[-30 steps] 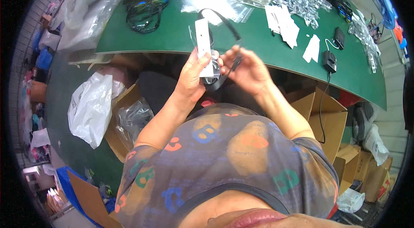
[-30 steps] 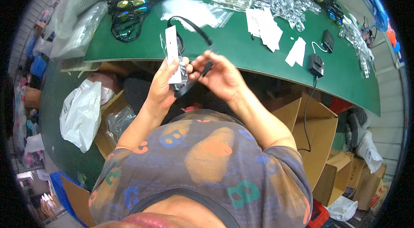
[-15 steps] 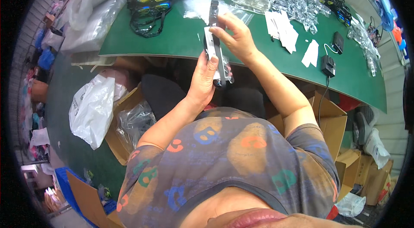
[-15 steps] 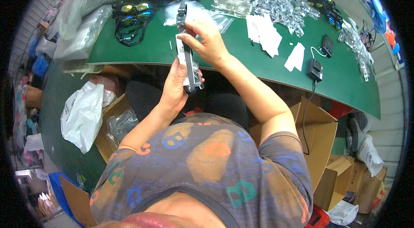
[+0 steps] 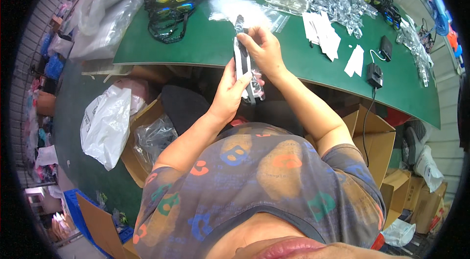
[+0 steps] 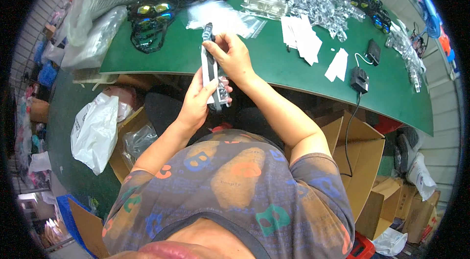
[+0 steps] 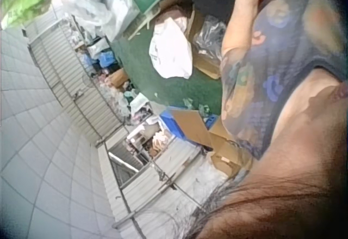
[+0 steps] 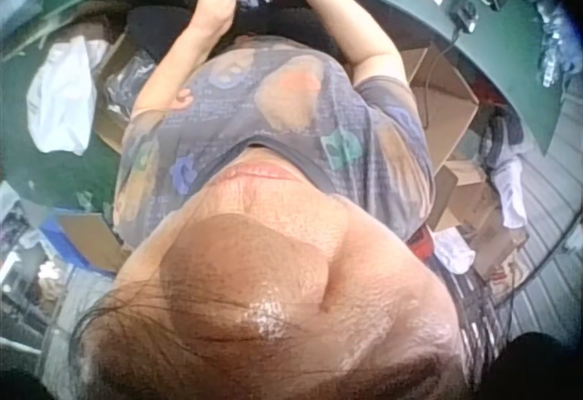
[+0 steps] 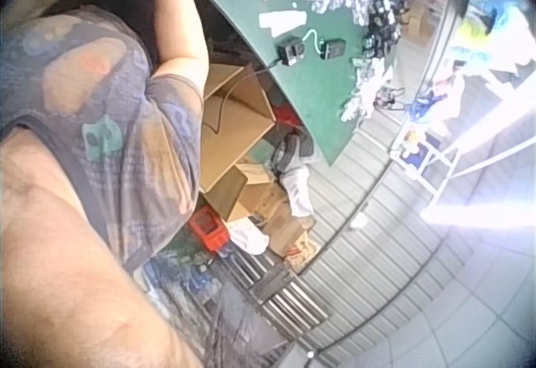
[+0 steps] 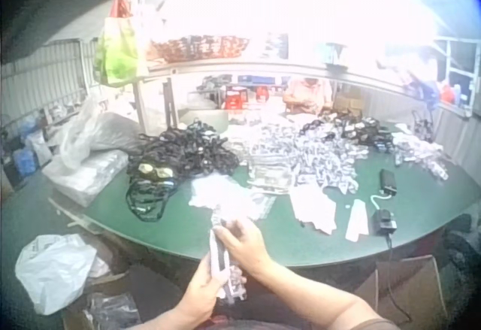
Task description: The recorder is packaging swimming goggles into individual plastic bags at a factory workbench.
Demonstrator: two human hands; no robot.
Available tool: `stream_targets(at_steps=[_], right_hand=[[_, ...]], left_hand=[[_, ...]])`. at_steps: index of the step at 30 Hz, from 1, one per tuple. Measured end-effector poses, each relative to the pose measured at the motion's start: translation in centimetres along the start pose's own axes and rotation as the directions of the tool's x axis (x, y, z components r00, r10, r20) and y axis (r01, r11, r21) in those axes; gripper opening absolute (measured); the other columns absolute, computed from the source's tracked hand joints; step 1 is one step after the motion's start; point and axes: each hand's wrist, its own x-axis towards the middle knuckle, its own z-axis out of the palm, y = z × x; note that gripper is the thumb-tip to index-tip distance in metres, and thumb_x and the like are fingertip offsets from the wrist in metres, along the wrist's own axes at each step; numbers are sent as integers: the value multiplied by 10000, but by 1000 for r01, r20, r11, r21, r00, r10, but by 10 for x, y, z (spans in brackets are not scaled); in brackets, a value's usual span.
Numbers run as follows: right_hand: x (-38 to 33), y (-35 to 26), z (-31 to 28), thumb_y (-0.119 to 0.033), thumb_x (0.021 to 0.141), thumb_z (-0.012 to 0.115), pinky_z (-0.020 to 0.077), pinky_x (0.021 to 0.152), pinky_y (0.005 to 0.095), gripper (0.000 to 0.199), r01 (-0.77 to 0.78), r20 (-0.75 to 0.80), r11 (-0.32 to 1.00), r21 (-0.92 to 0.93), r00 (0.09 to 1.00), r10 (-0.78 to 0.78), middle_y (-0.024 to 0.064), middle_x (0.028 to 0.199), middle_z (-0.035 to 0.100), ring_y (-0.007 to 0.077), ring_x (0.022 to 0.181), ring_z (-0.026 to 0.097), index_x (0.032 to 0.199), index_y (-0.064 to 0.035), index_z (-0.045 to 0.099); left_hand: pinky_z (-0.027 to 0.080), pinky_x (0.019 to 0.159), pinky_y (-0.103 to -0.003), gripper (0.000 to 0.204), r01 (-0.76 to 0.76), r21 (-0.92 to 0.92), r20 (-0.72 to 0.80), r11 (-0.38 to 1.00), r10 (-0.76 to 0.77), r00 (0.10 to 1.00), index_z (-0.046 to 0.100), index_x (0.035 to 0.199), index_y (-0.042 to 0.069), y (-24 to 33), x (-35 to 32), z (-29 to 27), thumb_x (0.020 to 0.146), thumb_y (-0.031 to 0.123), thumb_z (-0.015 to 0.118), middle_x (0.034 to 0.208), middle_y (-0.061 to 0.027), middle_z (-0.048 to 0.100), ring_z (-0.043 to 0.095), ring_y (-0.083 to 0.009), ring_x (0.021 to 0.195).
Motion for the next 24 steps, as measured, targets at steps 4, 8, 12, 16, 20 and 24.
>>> stream_targets(at_steps=[4,8,12,16,20,24], right_hand=[[-10,-21,-15,-318,893,792,491,670,296,331,-14,132,969,-246,990,48,29,768,623,119,714,575,905,-30,631],[-26,-29,-15,-428,920,726,545,777,352,436,43,231,917,-397,971,54,122,945,715,213,825,689,1135,-50,701],[-44,-33,-11,-434,947,688,552,827,366,452,-116,335,954,-277,919,209,136,1035,728,228,896,709,1204,-61,694],[-62,-25,-6,-396,1011,615,525,718,295,391,-347,469,938,-9,827,311,52,966,709,132,867,666,1190,-56,690],[-90,-20,11,-337,1006,643,431,555,211,282,-804,630,478,354,583,513,15,937,685,73,782,627,1098,-74,687],[-118,-5,37,-235,1020,624,416,498,212,182,-952,860,-147,269,169,482,31,811,683,113,645,623,927,-80,646]], left_hand=[[632,703,-380,544,70,-4,-33,998,-70,997,313,1506,81,6,-16,-13,1029,160,562,1091,-129,626,680,-226,930],[611,598,-327,574,185,124,-74,975,-177,982,303,1522,92,9,-34,-20,1022,156,576,1081,-115,629,683,-194,886],[592,568,-303,650,266,235,-101,935,-248,963,245,1567,117,18,-56,-25,1013,138,583,1083,-100,627,679,-178,868],[567,499,-292,599,448,228,-133,865,-428,894,361,1499,68,59,-70,-31,971,147,634,1034,-94,636,679,-171,809],[545,499,-256,735,600,317,-151,734,-586,796,337,1552,65,107,-90,-39,922,176,699,1033,-61,635,673,-148,805],[528,472,-233,753,749,351,-264,561,-709,654,355,1544,57,125,-105,-61,896,185,716,1038,-42,648,677,-126,775]])
